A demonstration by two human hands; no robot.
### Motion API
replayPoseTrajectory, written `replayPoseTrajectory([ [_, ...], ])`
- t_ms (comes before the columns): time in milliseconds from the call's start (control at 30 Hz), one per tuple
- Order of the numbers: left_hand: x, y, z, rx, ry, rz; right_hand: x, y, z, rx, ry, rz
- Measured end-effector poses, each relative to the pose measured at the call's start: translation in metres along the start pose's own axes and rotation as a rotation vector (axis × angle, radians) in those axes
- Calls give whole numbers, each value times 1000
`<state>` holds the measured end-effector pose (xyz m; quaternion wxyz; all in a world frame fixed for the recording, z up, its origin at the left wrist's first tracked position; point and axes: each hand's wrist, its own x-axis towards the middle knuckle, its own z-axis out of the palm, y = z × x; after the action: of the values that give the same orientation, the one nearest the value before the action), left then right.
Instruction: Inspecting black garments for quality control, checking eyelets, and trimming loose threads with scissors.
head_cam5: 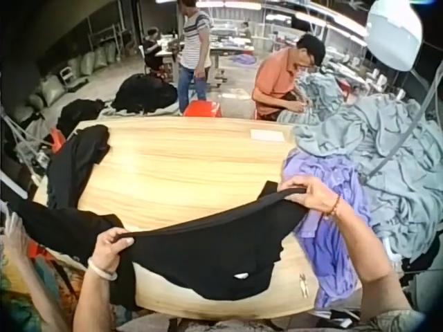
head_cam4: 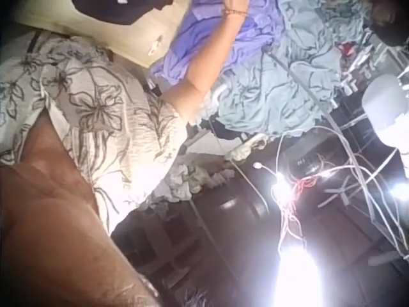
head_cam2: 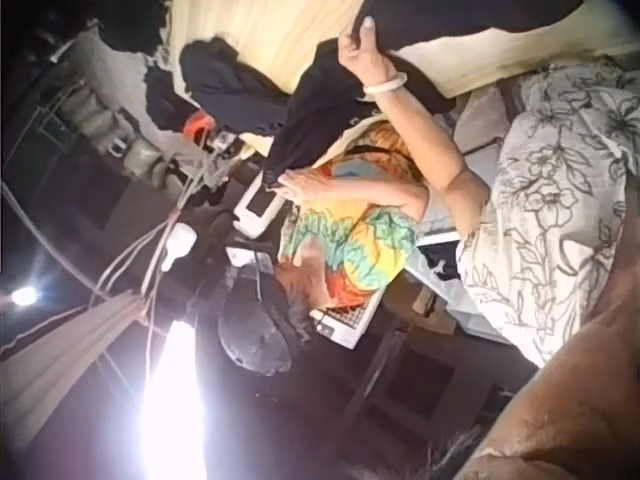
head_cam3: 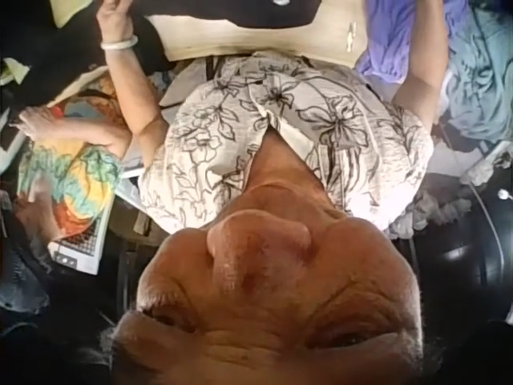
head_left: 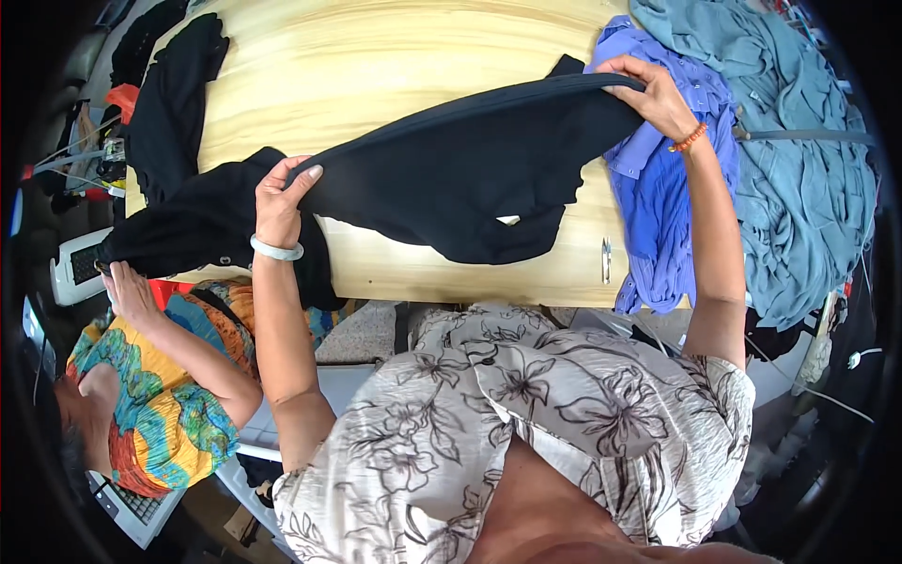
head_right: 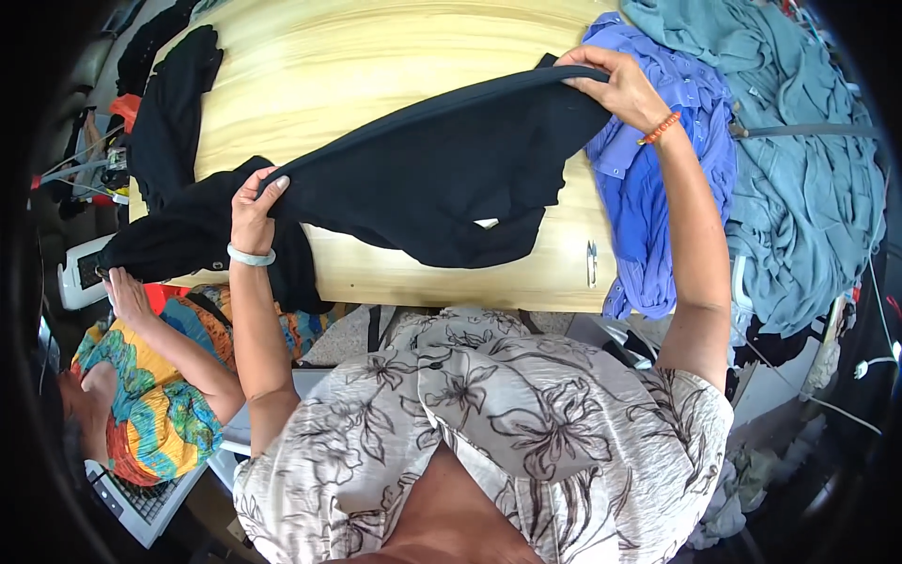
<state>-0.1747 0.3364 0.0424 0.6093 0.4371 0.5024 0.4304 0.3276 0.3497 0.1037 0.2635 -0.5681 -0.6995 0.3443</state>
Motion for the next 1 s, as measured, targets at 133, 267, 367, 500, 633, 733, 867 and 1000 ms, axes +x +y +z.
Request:
replayPoseTrajectory([
  [133, -7, -1, -5, -89, -88, -93, -20, 2, -13, 41, -35, 57],
  [267, -59, -7, -9, 368, -429, -279, -84, 10, -5, 204, -284, 346],
  [367, -105, -59, -10, 400, -633, -525, -151, 40, 26, 55, -716, 539],
  [500, -124, -141, -16, 437, -620, -616, -200, 70, 80, -110, -849, 695],
  [633, -97, -176, -5, 596, -156, -183, -173, 74, 108, -403, -678, 543],
  [733, -58, -158, 36, 939, 121, -17, -134, 63, 124, -406, -385, 335],
  [867, -28, -166, 53, 1219, 145, -24, -89, 46, 166, -327, -212, -11],
  [1000, -23, -150, 60, 1245, -32, -144, -62, 15, 214, -248, -230, -149],
])
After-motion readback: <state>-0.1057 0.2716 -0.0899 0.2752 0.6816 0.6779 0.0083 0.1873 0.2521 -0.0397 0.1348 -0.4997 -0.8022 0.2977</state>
